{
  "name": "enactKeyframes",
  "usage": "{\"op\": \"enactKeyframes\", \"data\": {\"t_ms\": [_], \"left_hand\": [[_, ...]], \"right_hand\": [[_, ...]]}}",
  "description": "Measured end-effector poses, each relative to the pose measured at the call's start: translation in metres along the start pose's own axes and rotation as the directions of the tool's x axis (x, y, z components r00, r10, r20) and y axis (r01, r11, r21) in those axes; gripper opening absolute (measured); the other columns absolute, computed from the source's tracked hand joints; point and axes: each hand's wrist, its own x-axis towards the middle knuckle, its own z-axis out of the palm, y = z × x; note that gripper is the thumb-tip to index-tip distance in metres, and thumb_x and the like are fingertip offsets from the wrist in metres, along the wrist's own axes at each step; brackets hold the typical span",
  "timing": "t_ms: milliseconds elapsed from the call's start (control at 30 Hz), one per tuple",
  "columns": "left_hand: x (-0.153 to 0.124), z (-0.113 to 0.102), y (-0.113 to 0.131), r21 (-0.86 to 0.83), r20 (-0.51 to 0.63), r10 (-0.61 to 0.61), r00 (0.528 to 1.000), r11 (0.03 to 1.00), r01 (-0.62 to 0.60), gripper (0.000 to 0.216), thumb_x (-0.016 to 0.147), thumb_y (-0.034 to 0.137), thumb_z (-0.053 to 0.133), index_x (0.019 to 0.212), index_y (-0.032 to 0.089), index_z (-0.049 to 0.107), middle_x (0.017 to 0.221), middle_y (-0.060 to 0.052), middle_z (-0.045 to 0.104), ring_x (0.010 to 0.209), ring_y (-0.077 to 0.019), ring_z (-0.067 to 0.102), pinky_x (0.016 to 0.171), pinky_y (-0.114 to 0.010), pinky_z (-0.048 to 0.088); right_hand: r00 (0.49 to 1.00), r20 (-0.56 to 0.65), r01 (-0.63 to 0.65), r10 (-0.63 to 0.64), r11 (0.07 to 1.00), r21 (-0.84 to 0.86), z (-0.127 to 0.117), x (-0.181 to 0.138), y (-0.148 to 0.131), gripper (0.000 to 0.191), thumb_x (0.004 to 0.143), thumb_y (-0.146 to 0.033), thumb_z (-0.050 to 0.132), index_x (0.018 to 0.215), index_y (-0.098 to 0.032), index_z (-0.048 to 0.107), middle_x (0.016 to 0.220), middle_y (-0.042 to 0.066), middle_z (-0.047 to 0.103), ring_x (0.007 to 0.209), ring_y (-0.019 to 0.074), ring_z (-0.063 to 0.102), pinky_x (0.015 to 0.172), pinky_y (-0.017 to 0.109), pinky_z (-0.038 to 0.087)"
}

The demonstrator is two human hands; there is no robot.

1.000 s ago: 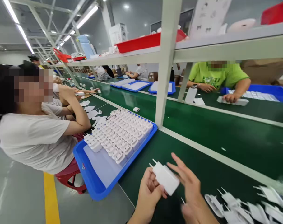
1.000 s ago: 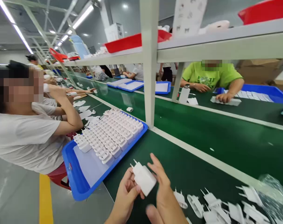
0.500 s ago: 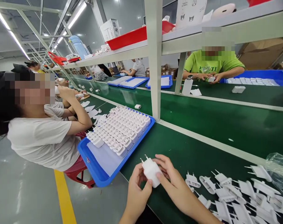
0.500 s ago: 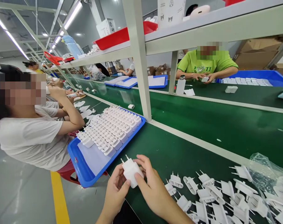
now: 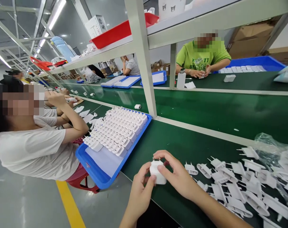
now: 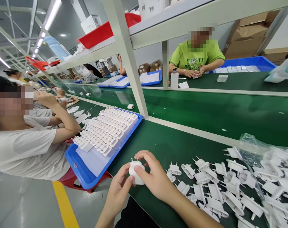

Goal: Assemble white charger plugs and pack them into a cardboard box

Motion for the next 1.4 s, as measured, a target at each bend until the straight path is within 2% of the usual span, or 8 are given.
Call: {"op": "enactKeyframes", "data": {"t_ms": [133,333,533,667,767,900,1167,1400], "left_hand": [[0.014,0.005,-0.021,0.266,0.028,0.176,0.984,0.948,-0.177,0.028,0.088,0.026,0.048,0.116,0.023,0.052,0.113,-0.007,0.059,0.101,-0.0211,0.056,0.090,-0.035,0.044],[0.042,0.002,-0.055,0.234,0.138,0.134,0.981,0.958,-0.163,0.025,0.089,0.026,0.047,0.112,0.019,0.049,0.106,-0.008,0.061,0.096,-0.0194,0.057,0.086,-0.034,0.045],[0.046,-0.006,-0.060,0.368,0.174,0.166,0.971,0.903,-0.221,0.026,0.087,0.030,0.051,0.110,0.019,0.053,0.101,-0.007,0.060,0.090,-0.0196,0.056,0.081,-0.034,0.045],[0.045,-0.004,-0.062,0.356,0.177,0.188,0.966,0.903,-0.241,0.027,0.088,0.031,0.050,0.112,0.019,0.052,0.102,-0.008,0.060,0.091,-0.0198,0.055,0.082,-0.035,0.045],[0.044,-0.003,-0.064,0.350,0.196,0.203,0.959,0.899,-0.262,0.029,0.088,0.030,0.050,0.115,0.019,0.051,0.106,-0.009,0.058,0.096,-0.0208,0.054,0.086,-0.037,0.044],[0.043,-0.003,-0.063,0.352,0.204,0.203,0.958,0.898,-0.265,0.029,0.088,0.029,0.050,0.115,0.019,0.051,0.105,-0.008,0.058,0.094,-0.0197,0.054,0.084,-0.035,0.043],[0.044,-0.003,-0.065,0.343,0.199,0.208,0.958,0.900,-0.267,0.029,0.087,0.029,0.052,0.114,0.020,0.050,0.105,-0.008,0.057,0.094,-0.0199,0.053,0.083,-0.034,0.043],[0.044,-0.003,-0.064,0.346,0.214,0.202,0.956,0.899,-0.268,0.025,0.088,0.029,0.051,0.111,0.020,0.050,0.102,-0.006,0.057,0.093,-0.0192,0.053,0.081,-0.032,0.043]], "right_hand": [[0.994,0.105,0.060,-0.042,0.982,-0.179,-0.011,0.007,0.010,0.015,0.087,-0.017,0.049,0.089,-0.023,0.062,0.100,0.002,0.060,0.092,0.0160,0.057,0.082,0.028,0.044],[0.994,0.113,0.055,0.004,0.857,-0.512,-0.002,0.012,0.046,0.018,0.087,-0.012,0.046,0.091,-0.019,0.062,0.091,0.005,0.062,0.083,0.0174,0.058,0.074,0.029,0.045],[0.977,0.169,0.207,-0.127,0.738,-0.642,0.005,0.009,0.044,0.023,0.091,-0.012,0.040,0.093,-0.018,0.062,0.088,0.008,0.062,0.086,0.0211,0.054,0.077,0.035,0.045],[0.980,0.156,0.196,-0.127,0.780,-0.594,-0.002,0.010,0.044,0.021,0.090,-0.015,0.044,0.092,-0.020,0.064,0.090,0.007,0.064,0.087,0.0208,0.055,0.078,0.036,0.044],[0.994,0.107,0.032,0.016,0.902,-0.431,-0.011,0.014,0.045,0.015,0.087,-0.021,0.051,0.088,-0.021,0.065,0.086,0.003,0.066,0.080,0.0180,0.059,0.072,0.030,0.045],[0.993,-0.022,-0.118,0.117,0.932,-0.343,-0.018,0.018,0.043,0.013,0.084,-0.025,0.053,0.086,-0.020,0.065,0.092,0.002,0.067,0.081,0.0175,0.060,0.071,0.029,0.044],[0.997,0.077,0.024,0.010,0.903,-0.429,-0.009,0.014,0.044,0.014,0.087,-0.019,0.048,0.086,-0.020,0.063,0.094,0.004,0.064,0.082,0.0163,0.059,0.073,0.028,0.044],[0.995,0.098,0.046,0.000,0.883,-0.467,-0.005,0.011,0.044,0.017,0.090,-0.019,0.045,0.090,-0.019,0.062,0.096,0.004,0.063,0.084,0.0162,0.059,0.075,0.027,0.043]]}}
